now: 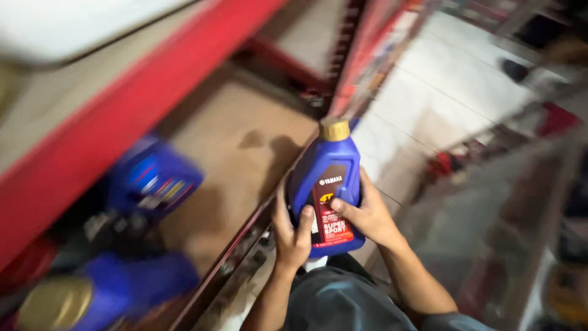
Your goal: The person repeatedly picks up bottles of motor oil from a red metal shelf and places them onto a glass display counter. They handle multiple bottles of different colors, including blue, yellow, and black, moving them one by one from the shelf to the counter.
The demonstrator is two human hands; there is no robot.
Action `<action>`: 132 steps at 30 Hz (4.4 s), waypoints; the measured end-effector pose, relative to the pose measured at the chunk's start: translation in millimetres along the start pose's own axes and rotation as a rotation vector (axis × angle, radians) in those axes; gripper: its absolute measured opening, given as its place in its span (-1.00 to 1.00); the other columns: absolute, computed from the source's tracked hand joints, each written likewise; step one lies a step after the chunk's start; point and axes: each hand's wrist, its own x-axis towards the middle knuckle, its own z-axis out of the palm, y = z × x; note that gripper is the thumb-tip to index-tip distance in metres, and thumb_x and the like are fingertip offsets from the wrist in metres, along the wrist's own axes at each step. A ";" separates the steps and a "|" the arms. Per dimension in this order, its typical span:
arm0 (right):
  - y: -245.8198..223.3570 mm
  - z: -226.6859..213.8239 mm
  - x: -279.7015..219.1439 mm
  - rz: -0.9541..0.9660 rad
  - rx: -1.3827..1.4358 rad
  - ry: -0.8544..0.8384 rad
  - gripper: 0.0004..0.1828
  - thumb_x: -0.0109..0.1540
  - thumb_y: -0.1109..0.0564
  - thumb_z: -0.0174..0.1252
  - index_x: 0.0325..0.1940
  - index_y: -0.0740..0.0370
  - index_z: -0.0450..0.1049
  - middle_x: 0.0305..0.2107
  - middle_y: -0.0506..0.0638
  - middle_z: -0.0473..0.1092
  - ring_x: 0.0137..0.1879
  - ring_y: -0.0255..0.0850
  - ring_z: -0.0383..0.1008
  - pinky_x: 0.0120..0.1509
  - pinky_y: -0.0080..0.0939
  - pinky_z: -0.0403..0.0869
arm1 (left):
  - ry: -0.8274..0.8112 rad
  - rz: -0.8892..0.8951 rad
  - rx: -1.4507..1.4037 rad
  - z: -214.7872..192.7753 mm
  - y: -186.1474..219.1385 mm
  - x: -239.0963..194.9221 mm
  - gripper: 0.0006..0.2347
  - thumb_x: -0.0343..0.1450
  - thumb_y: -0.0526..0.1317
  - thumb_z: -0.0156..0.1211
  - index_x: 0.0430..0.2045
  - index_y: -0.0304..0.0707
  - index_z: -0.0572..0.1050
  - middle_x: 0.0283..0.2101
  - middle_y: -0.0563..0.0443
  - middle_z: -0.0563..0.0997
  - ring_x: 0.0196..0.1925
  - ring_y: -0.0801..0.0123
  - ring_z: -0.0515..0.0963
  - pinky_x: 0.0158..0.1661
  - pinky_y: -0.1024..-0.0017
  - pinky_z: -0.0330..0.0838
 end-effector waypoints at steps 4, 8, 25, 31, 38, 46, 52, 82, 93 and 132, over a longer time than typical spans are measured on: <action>59.2 -55.9 -71.8 0.156 0.141 0.333 -0.11 0.12 -0.03 0.38 0.43 0.26 0.14 0.05 0.09 0.42 0.12 -0.17 0.46 0.24 -0.07 0.47 | -0.271 -0.079 0.031 63.4 -33.2 -25.0 -0.46 0.49 -0.10 0.20 0.28 -0.56 0.26 0.20 -0.40 0.51 0.26 0.02 0.52 0.26 0.19 0.34; 89.8 -99.9 -183.4 0.323 0.293 0.685 -0.18 0.11 -0.02 0.35 0.38 0.23 0.21 -0.04 0.12 0.46 0.01 -0.13 0.52 0.11 -0.04 0.53 | -0.598 -0.327 -0.028 128.8 -37.3 -82.2 -0.46 0.39 -0.14 0.31 0.19 -0.52 0.31 0.05 -0.34 0.60 0.07 0.07 0.64 0.10 0.25 0.49; 95.8 -86.2 -473.9 0.035 0.011 1.544 -0.31 -0.02 0.14 0.51 0.13 0.38 0.44 -0.12 0.10 0.56 -0.02 -0.17 0.58 0.14 -0.12 0.54 | -1.614 -0.083 -0.092 277.5 2.4 -244.1 -0.29 0.36 0.01 0.36 0.37 -0.32 0.21 0.31 -0.31 0.42 0.37 -0.03 0.44 0.31 0.16 0.29; 88.6 -71.5 -501.4 -0.099 -0.014 1.890 -0.45 0.06 0.32 0.41 0.11 0.38 0.44 -0.11 0.07 0.54 -0.02 -0.19 0.57 0.15 -0.12 0.55 | -1.555 0.194 0.021 331.1 -25.8 -268.0 -0.02 0.36 0.02 0.41 0.48 -0.38 -0.25 0.55 -0.45 -0.17 0.58 -0.26 -0.12 0.46 0.07 -0.13; 96.3 -104.9 -550.2 -0.214 -0.136 2.104 -0.33 0.09 0.42 0.34 0.25 0.32 0.28 0.01 0.05 0.48 0.13 -0.15 0.54 0.30 -0.06 0.51 | -1.375 0.424 -0.242 406.5 -13.6 -230.1 -0.01 0.28 0.08 0.46 0.48 -0.39 -0.11 0.54 -0.43 -0.04 0.60 -0.24 -0.04 0.51 0.02 -0.10; 120.9 -225.5 -609.3 -0.278 -0.400 2.170 -0.24 0.18 0.36 0.41 0.36 0.25 0.17 0.10 0.04 0.42 0.22 -0.16 0.47 0.37 -0.11 0.46 | -1.806 0.671 -0.413 498.1 74.5 -196.3 -0.25 0.32 -0.03 0.47 0.34 -0.41 0.21 0.35 -0.36 0.36 0.40 -0.16 0.36 0.39 0.13 0.20; 119.9 -284.7 -623.3 -0.319 -0.364 2.123 -0.16 0.18 0.37 0.40 0.41 0.18 0.08 0.14 0.05 0.39 0.27 -0.13 0.45 0.40 -0.08 0.46 | -1.998 0.550 -0.516 520.3 83.9 -209.7 -0.54 0.37 -0.25 0.30 0.19 -0.34 0.40 0.28 -0.26 0.44 0.34 -0.06 0.47 0.33 0.24 0.32; 206.3 -313.5 -584.9 0.216 -0.594 2.388 0.14 0.15 0.05 0.50 0.54 0.36 -0.14 0.38 0.36 0.10 0.51 0.13 0.13 0.58 -0.03 0.15 | -1.983 0.528 -0.524 520.2 67.3 -210.5 -0.51 0.33 -0.31 0.18 0.22 -0.32 0.39 0.29 -0.27 0.42 0.37 -0.10 0.43 0.36 0.20 0.28; 182.8 -211.4 -427.1 0.066 -0.225 2.204 -0.09 0.22 0.11 0.32 0.49 0.28 -0.06 0.39 0.26 0.09 0.53 0.06 0.08 0.58 -0.05 0.05 | -1.690 0.388 -0.437 479.8 48.0 -204.3 -0.43 0.40 -0.12 0.31 0.30 -0.35 0.28 0.23 -0.30 0.50 0.31 -0.10 0.50 0.28 0.20 0.36; 86.5 -72.1 -58.8 -0.151 -0.391 -0.021 -0.83 0.33 0.21 0.12 -0.07 0.38 0.51 -0.24 0.06 0.56 -0.06 -0.20 0.56 0.13 -0.26 0.46 | 0.433 0.363 0.752 -47.8 31.5 -35.1 -0.76 0.44 -0.38 0.18 -0.01 -0.38 0.48 0.00 -0.29 0.59 0.10 -0.14 0.56 0.14 0.14 0.43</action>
